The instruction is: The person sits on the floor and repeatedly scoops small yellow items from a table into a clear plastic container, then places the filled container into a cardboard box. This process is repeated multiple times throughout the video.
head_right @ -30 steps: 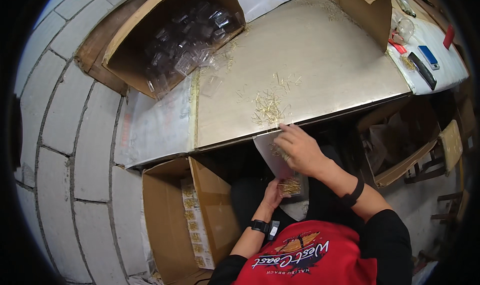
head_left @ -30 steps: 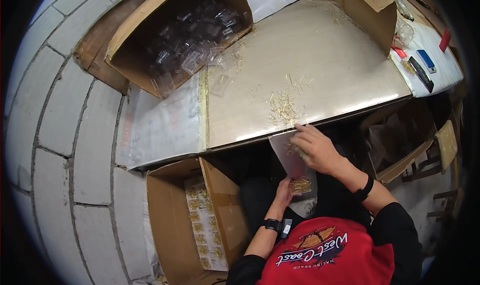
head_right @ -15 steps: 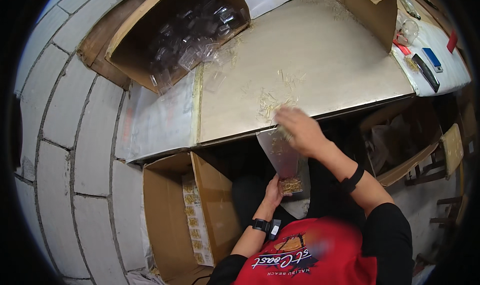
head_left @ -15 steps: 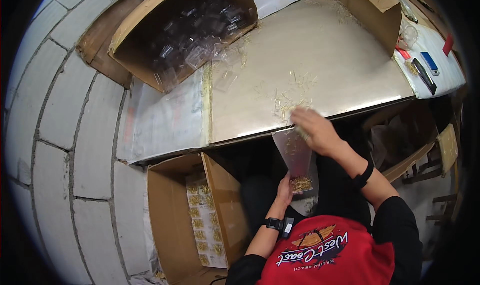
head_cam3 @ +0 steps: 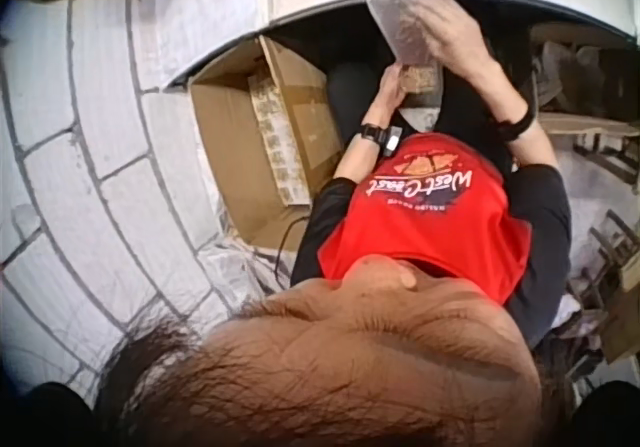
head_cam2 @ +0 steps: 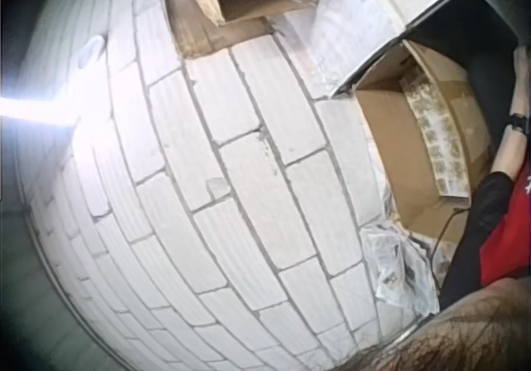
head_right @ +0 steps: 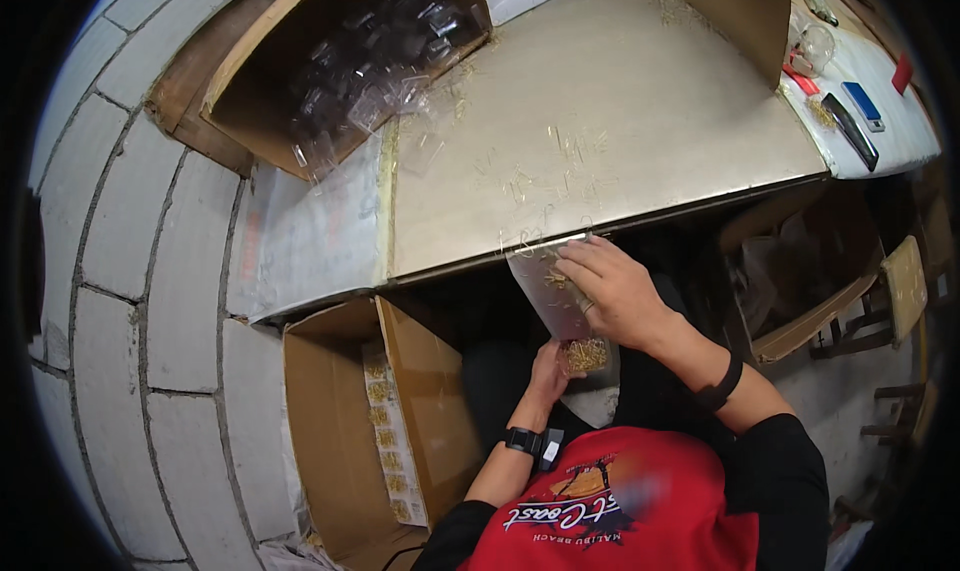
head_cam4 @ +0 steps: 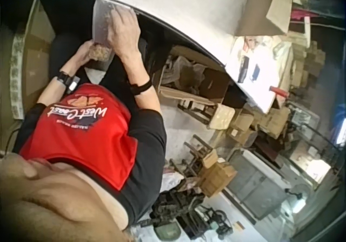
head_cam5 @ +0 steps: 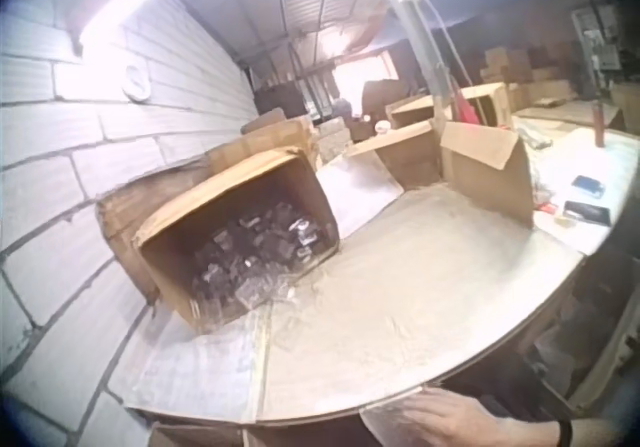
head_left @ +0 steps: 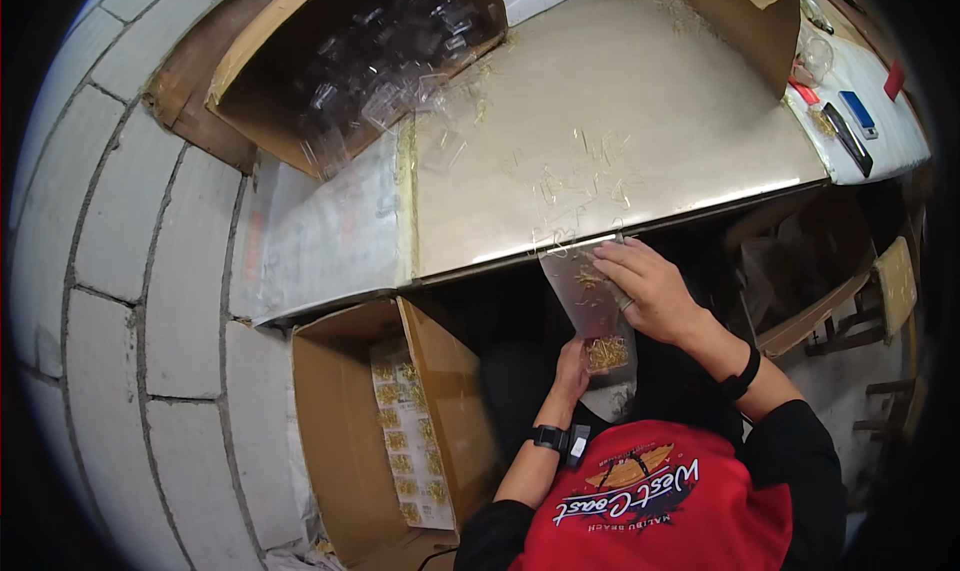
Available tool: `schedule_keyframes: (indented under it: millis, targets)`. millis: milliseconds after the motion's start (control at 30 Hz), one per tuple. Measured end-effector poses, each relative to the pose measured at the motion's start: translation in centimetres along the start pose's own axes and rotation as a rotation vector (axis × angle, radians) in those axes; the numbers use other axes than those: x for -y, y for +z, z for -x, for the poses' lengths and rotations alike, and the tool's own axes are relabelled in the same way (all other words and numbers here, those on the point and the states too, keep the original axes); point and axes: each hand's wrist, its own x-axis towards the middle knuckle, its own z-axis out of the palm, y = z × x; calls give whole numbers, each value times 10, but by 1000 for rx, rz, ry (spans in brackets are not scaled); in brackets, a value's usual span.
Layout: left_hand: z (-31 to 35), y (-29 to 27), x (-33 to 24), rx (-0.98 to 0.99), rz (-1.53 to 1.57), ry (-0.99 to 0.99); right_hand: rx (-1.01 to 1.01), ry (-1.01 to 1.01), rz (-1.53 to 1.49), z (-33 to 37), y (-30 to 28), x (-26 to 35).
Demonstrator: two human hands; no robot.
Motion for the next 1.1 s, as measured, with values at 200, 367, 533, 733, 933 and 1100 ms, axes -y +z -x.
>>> schedule_keyframes:
  millis: [200, 367, 533, 733, 933, 1100]
  targets:
    - [10, 0, -6, -10, -2, 38, -45, 112, -130, 31, -5, 6]
    - [9, 3, 0, -30, -59, 86, 66, 275, -390, 68, 15, 4]
    - [9, 2, 0, -86, -23, 120, 317, 185, -410, 87, 52, 17]
    - [30, -19, -1, -17, -129, 51, 235, 220, -443, 84, 47, 15]
    - [73, 7, -47, 134, -15, 31, 127, 430, -504, 81, 24, 9]
    - [82, 26, -72, 82, -134, 160, -33, 308, -474, 66, 21, 27]
